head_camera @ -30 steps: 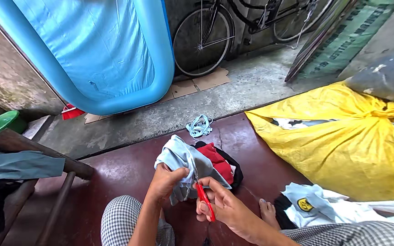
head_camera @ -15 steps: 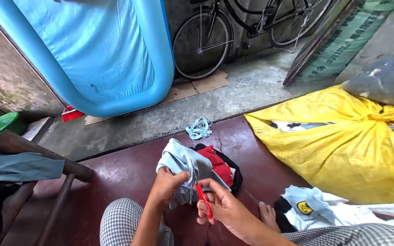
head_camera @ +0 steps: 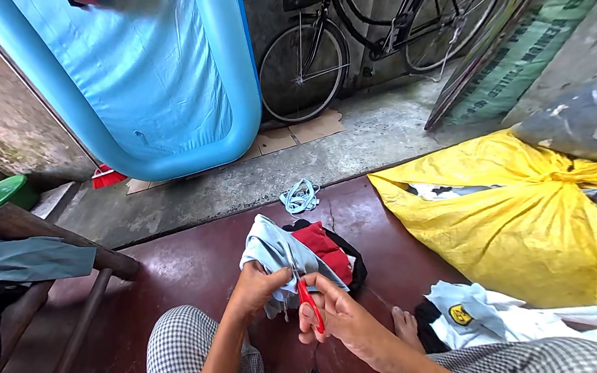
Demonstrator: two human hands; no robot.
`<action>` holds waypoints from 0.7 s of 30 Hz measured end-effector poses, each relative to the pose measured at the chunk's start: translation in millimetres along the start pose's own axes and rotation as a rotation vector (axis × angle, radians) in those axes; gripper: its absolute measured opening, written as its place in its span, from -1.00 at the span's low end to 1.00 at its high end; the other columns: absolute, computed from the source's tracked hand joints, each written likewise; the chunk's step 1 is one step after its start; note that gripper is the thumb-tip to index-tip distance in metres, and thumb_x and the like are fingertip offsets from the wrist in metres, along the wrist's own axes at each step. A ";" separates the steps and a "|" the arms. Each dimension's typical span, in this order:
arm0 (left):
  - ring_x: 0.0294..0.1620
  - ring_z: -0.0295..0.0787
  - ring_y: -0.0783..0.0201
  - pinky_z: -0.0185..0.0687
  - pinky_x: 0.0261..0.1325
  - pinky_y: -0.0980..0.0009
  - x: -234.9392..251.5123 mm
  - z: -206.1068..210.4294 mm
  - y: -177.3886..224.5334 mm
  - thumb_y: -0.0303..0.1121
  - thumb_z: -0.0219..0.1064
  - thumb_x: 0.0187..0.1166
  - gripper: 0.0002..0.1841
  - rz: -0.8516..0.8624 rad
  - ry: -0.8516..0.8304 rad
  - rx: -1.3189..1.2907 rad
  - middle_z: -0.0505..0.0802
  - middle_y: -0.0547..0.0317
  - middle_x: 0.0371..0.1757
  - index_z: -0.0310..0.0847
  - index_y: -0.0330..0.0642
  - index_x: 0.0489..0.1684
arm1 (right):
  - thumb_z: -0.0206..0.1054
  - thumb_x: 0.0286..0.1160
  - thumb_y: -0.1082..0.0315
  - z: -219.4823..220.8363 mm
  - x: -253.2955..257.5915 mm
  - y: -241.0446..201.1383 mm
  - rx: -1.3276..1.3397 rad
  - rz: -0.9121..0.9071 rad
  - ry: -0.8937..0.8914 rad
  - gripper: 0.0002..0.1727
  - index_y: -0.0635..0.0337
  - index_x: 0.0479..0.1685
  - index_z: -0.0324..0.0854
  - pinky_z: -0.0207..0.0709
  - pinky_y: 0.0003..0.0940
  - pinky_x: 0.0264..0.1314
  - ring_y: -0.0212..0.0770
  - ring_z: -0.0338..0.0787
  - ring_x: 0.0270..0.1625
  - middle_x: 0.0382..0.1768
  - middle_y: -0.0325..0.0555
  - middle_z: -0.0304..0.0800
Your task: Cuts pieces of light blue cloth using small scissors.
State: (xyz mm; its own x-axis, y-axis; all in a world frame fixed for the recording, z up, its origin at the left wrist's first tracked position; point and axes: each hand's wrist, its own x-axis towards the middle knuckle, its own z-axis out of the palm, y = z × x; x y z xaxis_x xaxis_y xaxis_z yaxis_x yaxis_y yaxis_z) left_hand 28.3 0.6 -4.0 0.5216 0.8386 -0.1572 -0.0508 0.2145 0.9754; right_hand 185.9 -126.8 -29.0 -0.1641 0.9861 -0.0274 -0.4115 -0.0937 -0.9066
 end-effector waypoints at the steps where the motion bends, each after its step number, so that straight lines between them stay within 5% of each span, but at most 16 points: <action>1: -0.22 0.92 0.21 0.89 0.00 0.26 -0.4 -0.6 -0.6 -0.59 0.61 0.18 -0.66 0.001 -0.006 0.012 0.91 -0.03 -0.28 0.66 -0.45 -0.09 | 0.41 0.58 0.20 -0.9 0.1 -0.8 -0.004 0.001 0.000 -0.54 0.09 0.33 0.35 0.82 -0.17 -0.08 -0.18 0.86 -0.22 -0.25 -0.17 0.77; 21: -0.25 0.91 0.35 0.87 0.00 0.35 -12.4 -17.4 -4.9 -0.52 0.60 0.25 -0.81 0.066 -0.146 0.180 0.93 0.15 -0.31 0.79 -0.28 -0.22 | 0.50 0.49 0.22 -3.0 -6.2 -20.6 -0.060 0.064 -0.011 -0.56 0.09 0.23 0.42 0.82 -0.25 -0.21 -0.20 0.87 -0.34 -0.33 -0.18 0.80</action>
State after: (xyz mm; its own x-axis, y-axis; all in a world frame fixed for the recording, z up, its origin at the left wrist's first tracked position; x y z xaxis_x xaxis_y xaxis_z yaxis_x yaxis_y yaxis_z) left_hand 7.3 -2.1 -9.5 0.6408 0.7634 -0.0809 0.0568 0.0580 0.9967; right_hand 198.1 -130.5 -11.5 -0.1977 0.9769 -0.0816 -0.3454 -0.1473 -0.9268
